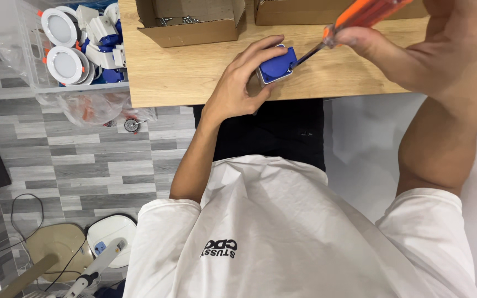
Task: The person assembles a blue and white electrical component on a wooden table. They insert a small white plastic piece into the component and then use an orange screwdriver to tighten screws into the assembly.
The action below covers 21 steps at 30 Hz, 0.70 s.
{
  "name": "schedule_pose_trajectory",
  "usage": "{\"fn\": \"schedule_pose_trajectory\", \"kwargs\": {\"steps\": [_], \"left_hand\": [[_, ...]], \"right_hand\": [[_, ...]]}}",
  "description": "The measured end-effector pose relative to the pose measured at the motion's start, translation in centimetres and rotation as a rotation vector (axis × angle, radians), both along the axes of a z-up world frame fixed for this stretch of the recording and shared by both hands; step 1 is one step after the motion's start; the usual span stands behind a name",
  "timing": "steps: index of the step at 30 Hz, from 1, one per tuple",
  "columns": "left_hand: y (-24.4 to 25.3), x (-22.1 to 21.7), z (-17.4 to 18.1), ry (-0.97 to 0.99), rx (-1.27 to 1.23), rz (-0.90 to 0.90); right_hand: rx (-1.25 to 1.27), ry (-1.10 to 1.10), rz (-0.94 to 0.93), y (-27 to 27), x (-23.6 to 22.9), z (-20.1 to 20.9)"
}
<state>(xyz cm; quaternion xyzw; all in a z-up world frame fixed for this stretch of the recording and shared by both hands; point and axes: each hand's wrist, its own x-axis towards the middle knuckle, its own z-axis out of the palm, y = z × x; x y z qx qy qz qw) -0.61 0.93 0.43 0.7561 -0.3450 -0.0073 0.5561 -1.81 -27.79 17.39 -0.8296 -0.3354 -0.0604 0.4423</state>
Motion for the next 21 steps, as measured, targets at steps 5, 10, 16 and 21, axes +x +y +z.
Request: {"fn": "schedule_pose_trajectory", "kwargs": {"steps": [5,10,16,21], "left_hand": [[0.1,0.0,0.0,0.012,0.006,0.003],[0.1,-0.1,0.0,0.017,0.013,0.013],[0.1,-0.1,0.2,0.016,0.000,0.008],[0.1,-0.1,0.2,0.025,-0.006,-0.001]], "right_hand": [[-0.020,-0.078,-0.048,-0.2,0.5,-0.7],[0.073,0.201,0.016,-0.4,-0.3,0.5],[0.014,0.103,0.075,0.2,0.4,1.1],[-0.024,-0.017,-0.028,-0.6,0.6,-1.0]]}}
